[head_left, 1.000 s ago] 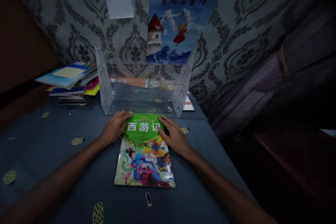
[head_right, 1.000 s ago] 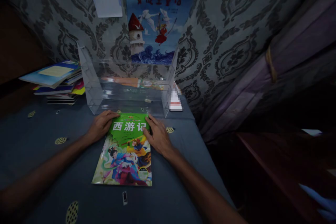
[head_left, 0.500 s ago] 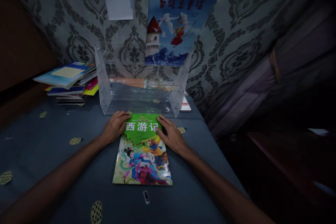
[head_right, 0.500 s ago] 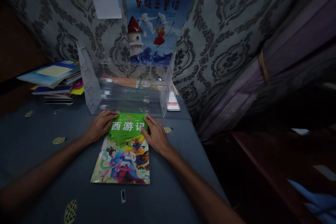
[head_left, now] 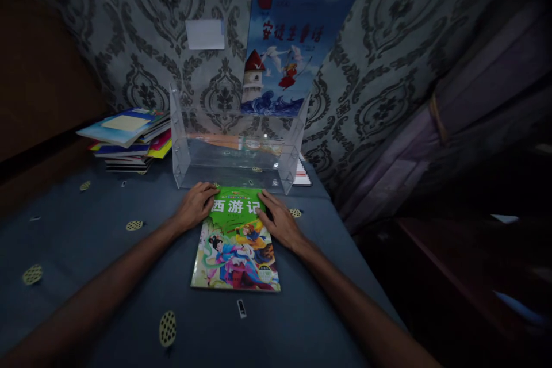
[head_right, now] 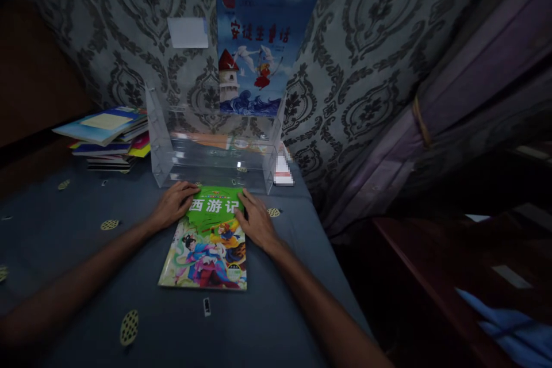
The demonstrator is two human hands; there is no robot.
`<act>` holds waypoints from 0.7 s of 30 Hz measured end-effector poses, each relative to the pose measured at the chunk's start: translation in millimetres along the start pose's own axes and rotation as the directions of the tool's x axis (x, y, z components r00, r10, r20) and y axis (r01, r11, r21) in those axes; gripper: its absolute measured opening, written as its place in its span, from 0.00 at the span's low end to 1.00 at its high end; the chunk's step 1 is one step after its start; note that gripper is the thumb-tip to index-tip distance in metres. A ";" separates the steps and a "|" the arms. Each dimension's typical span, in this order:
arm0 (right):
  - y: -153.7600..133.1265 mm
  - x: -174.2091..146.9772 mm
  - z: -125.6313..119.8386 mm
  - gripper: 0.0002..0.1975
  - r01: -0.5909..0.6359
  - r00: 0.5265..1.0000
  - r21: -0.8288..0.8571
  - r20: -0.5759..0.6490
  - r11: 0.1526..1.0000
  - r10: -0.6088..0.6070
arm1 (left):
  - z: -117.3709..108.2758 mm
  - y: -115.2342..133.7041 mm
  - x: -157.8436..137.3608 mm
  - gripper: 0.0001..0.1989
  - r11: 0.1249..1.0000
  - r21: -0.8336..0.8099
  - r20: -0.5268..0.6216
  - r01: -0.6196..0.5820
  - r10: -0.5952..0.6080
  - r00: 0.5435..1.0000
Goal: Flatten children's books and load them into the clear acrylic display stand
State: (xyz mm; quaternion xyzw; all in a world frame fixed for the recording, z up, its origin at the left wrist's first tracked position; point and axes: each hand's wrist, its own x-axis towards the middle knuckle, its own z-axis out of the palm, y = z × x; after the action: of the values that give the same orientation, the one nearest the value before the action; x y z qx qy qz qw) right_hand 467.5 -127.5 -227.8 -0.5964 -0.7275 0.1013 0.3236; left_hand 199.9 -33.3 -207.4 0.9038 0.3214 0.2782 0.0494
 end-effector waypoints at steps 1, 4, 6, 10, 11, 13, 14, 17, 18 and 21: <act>-0.1 -1.5 0.9 0.26 0.000 1.000 0.004 0.001 1.000 0.000 | 0.7 -0.2 -0.3 0.17 1.000 0.001 -0.014 -0.009 0.009 1.000; -3.0 -9.7 2.5 0.26 0.003 1.000 0.016 0.009 1.000 -0.003 | 3.0 -1.9 -1.5 0.17 0.999 0.000 -0.048 -0.039 0.039 0.998; -7.4 -18.8 2.6 0.26 0.002 1.000 0.019 0.014 1.000 -0.002 | 4.2 -3.8 -2.3 0.16 0.999 0.001 -0.044 -0.050 0.050 0.998; -21.0 -45.6 0.0 0.27 0.003 1.000 0.018 0.028 1.000 -0.003 | 5.8 -7.3 -3.5 0.17 0.999 0.006 -0.025 -0.047 0.047 0.999; -25.2 -54.2 -1.2 0.27 0.009 0.999 0.019 0.033 1.000 -0.009 | 6.0 -7.8 -3.6 0.17 0.999 0.009 -0.022 -0.046 0.046 0.999; -34.4 -73.1 -4.4 0.28 0.024 0.999 0.022 0.043 0.999 -0.025 | 6.1 -8.2 -3.7 0.17 0.999 0.021 -0.014 -0.041 0.041 0.999; -39.2 -83.0 -6.2 0.28 0.027 0.999 0.021 0.047 0.999 -0.028 | 6.1 -8.2 -3.7 0.17 0.999 0.029 -0.009 -0.037 0.038 0.999; -52.9 -110.4 -12.5 0.29 0.020 0.997 0.009 0.069 1.000 -0.020 | 5.6 -7.1 -3.5 0.17 0.998 0.052 0.011 -0.029 0.029 1.000; -56.7 -117.4 -14.5 0.29 0.015 0.997 0.004 0.081 1.000 -0.015 | 5.1 -6.5 -3.4 0.18 0.998 0.062 0.021 -0.025 0.024 0.999; -63.9 -129.0 -19.0 0.29 0.020 0.994 0.005 0.109 1.000 -0.020 | 1.9 -3.4 -2.5 0.18 0.994 0.107 0.059 -0.008 0.002 0.998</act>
State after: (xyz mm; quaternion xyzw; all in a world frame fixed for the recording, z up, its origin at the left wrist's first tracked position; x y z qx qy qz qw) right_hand 437.7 -269.6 -224.3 -0.5819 -0.7499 0.1320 0.2857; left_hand 197.4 -31.9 -211.0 0.9138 0.3320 0.2340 0.0093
